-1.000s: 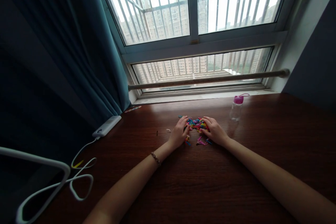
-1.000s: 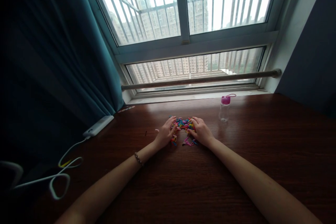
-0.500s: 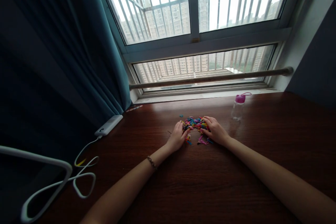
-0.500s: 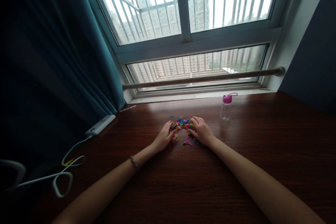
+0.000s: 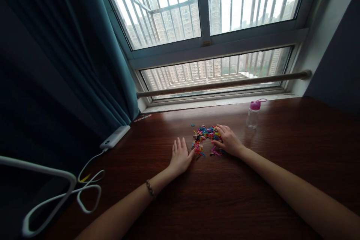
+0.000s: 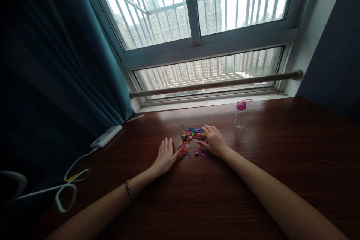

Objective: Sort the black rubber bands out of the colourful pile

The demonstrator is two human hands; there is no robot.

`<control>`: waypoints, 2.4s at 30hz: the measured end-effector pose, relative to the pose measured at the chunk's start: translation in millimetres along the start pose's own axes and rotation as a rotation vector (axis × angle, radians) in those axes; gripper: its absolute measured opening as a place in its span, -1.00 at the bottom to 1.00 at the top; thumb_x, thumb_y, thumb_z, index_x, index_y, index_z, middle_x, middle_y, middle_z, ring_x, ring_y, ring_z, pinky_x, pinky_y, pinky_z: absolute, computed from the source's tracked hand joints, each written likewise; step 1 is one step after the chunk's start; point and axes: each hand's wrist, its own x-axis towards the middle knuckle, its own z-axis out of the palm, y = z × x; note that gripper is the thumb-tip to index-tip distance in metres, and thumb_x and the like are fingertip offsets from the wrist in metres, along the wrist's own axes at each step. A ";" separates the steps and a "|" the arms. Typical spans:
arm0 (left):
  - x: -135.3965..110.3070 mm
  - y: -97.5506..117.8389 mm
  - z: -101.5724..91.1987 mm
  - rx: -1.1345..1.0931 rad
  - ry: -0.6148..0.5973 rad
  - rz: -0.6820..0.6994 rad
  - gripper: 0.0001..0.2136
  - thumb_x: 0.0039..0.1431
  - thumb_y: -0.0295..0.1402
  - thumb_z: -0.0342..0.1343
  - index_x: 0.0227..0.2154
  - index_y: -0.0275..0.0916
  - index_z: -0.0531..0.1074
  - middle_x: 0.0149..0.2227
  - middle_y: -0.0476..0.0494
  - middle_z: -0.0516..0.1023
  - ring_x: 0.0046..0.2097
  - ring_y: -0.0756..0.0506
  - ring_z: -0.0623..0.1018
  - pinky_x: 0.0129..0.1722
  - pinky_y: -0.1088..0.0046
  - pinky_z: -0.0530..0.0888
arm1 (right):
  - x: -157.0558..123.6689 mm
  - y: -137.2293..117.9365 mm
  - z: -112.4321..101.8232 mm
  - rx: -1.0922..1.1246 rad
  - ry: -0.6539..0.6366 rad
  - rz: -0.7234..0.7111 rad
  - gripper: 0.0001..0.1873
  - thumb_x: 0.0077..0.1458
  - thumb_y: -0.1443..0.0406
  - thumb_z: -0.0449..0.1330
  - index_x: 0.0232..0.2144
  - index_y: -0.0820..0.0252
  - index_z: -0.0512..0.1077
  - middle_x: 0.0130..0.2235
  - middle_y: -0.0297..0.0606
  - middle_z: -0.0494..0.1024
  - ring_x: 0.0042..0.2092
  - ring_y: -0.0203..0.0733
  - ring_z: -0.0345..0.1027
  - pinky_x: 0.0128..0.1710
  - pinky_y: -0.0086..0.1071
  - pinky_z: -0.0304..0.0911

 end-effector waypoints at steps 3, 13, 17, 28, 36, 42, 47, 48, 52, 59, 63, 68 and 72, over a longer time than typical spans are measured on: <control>10.4 12.7 8.3 0.019 0.001 0.175 -0.21 0.06 0.11 -0.24 0.14 -0.54 -0.01 0.20 -0.55 -0.08 0.24 -0.35 -0.10 0.15 0.11 -0.03 | -2.1 -3.1 3.7 -0.049 -0.048 0.136 -0.30 0.05 -0.06 -0.08 0.10 0.27 0.15 0.12 0.05 0.18 0.10 0.15 0.02 0.03 0.00 0.04; 89.1 65.8 35.2 -0.252 0.112 0.450 -0.40 0.18 -0.03 -0.30 0.09 -0.46 0.09 0.16 -0.42 0.11 0.22 -0.20 0.07 0.16 0.21 0.07 | 12.6 4.8 5.9 0.366 -0.106 -0.078 -0.25 0.10 0.06 -0.04 0.20 0.33 -0.19 0.20 0.07 -0.01 0.23 -0.04 -0.19 0.15 -0.08 -0.10; 102.4 51.5 26.0 -0.426 0.273 0.404 -0.51 0.23 -0.12 -0.35 0.06 -0.35 0.14 0.13 -0.32 0.20 0.18 -0.13 0.17 0.14 0.26 0.14 | 11.0 -1.9 -7.2 0.329 0.044 -0.092 -0.37 0.07 0.20 0.04 0.14 0.31 -0.03 0.12 0.02 0.15 0.14 -0.05 0.01 0.10 -0.14 0.03; 115.0 22.3 19.4 -0.491 0.167 0.278 -0.62 0.18 -0.11 -0.22 -0.35 -0.25 0.41 -0.30 -0.15 0.50 -0.22 -0.12 0.46 -0.16 0.36 0.36 | -4.4 -46.9 -14.1 0.337 -0.064 -0.213 -0.80 0.05 0.45 0.00 -0.35 0.23 0.41 -0.32 -0.18 0.44 -0.25 -0.23 0.30 -0.22 -0.38 0.23; 110.4 29.8 16.7 -0.770 0.100 0.327 -0.52 0.17 -0.07 -0.25 -0.37 -0.32 0.48 -0.36 -0.18 0.55 -0.31 -0.09 0.51 -0.26 0.40 0.41 | -9.2 -69.5 -20.8 0.687 -0.435 -0.458 -0.72 0.11 0.27 0.04 -0.14 0.20 0.39 -0.14 -0.21 0.48 -0.07 -0.23 0.28 -0.01 -0.36 0.15; 111.8 29.2 16.4 -0.971 0.174 0.280 -0.52 0.18 -0.09 -0.24 -0.42 -0.36 0.46 -0.38 -0.25 0.56 -0.31 -0.11 0.54 -0.24 0.34 0.44 | 5.9 -34.0 -17.5 0.636 -0.379 -0.408 -0.69 0.13 0.25 0.00 -0.11 0.22 0.39 -0.09 -0.17 0.46 0.03 -0.22 0.21 0.05 -0.30 0.11; 93.7 36.9 0.0 -0.684 0.265 0.454 -0.59 0.19 -0.14 -0.23 -0.17 -0.31 0.40 -0.12 -0.23 0.48 -0.05 -0.14 0.44 -0.02 0.30 0.33 | 14.0 -9.8 -17.9 0.736 -0.143 -0.188 -0.67 0.14 0.20 -0.03 -0.19 0.20 0.44 -0.13 -0.19 0.49 -0.02 -0.16 0.29 0.02 -0.23 0.16; 88.5 40.2 -4.0 -0.605 0.251 0.528 -0.59 0.17 -0.13 -0.17 -0.08 -0.29 0.34 -0.03 -0.23 0.41 0.04 -0.15 0.37 0.04 0.29 0.28 | 14.7 -6.5 -19.0 0.772 -0.081 -0.097 -0.66 0.14 0.19 -0.04 -0.20 0.20 0.45 -0.15 -0.20 0.50 -0.07 -0.15 0.33 -0.02 -0.23 0.19; 69.1 57.2 -15.7 -0.248 0.089 0.809 -0.27 -0.06 -0.04 0.08 0.15 -0.26 0.05 0.19 -0.24 0.09 0.22 -0.22 0.04 0.19 0.19 -0.02 | 14.9 6.0 -22.8 0.842 0.183 0.247 -0.63 0.13 0.16 -0.06 -0.30 0.23 0.48 -0.26 -0.19 0.54 -0.20 -0.12 0.40 -0.17 -0.25 0.28; 68.0 64.3 -2.5 -0.099 -0.012 0.777 -0.23 -0.05 0.02 0.04 0.18 -0.25 -0.04 0.21 -0.27 0.02 0.25 -0.21 -0.10 0.19 0.12 -0.14 | 10.1 22.6 -7.4 0.471 0.296 0.415 -0.61 0.11 0.15 -0.09 -0.33 0.18 0.48 -0.30 -0.21 0.55 -0.24 -0.10 0.40 -0.21 -0.26 0.26; 77.9 56.4 11.8 -0.121 0.054 0.601 -0.32 0.01 0.01 -0.02 0.12 -0.31 0.07 0.18 -0.34 0.09 0.25 -0.23 -0.07 0.17 0.07 -0.09 | 9.6 20.7 -0.3 0.451 0.177 0.344 -0.61 0.12 0.14 -0.09 -0.30 0.17 0.48 -0.31 -0.23 0.56 -0.28 -0.11 0.41 -0.27 -0.31 0.27; 84.2 52.0 18.6 -0.224 0.133 0.571 -0.53 0.13 -0.13 -0.09 0.04 -0.31 0.19 0.14 -0.31 0.19 0.22 -0.21 0.04 0.16 0.10 0.00 | 9.2 15.9 -2.1 0.474 0.215 0.281 -0.60 0.15 0.16 -0.12 -0.24 0.19 0.46 -0.23 -0.19 0.54 -0.20 -0.12 0.39 -0.19 -0.29 0.26; 93.7 47.6 17.3 -0.571 0.181 0.467 -0.64 0.14 -0.19 -0.10 -0.09 -0.30 0.34 -0.01 -0.25 0.38 0.09 -0.17 0.30 0.07 0.25 0.22 | 8.1 9.5 -8.6 0.285 0.196 0.146 -0.60 0.11 0.14 -0.05 -0.09 0.19 0.37 -0.05 -0.12 0.42 0.03 -0.07 0.20 0.04 -0.15 0.08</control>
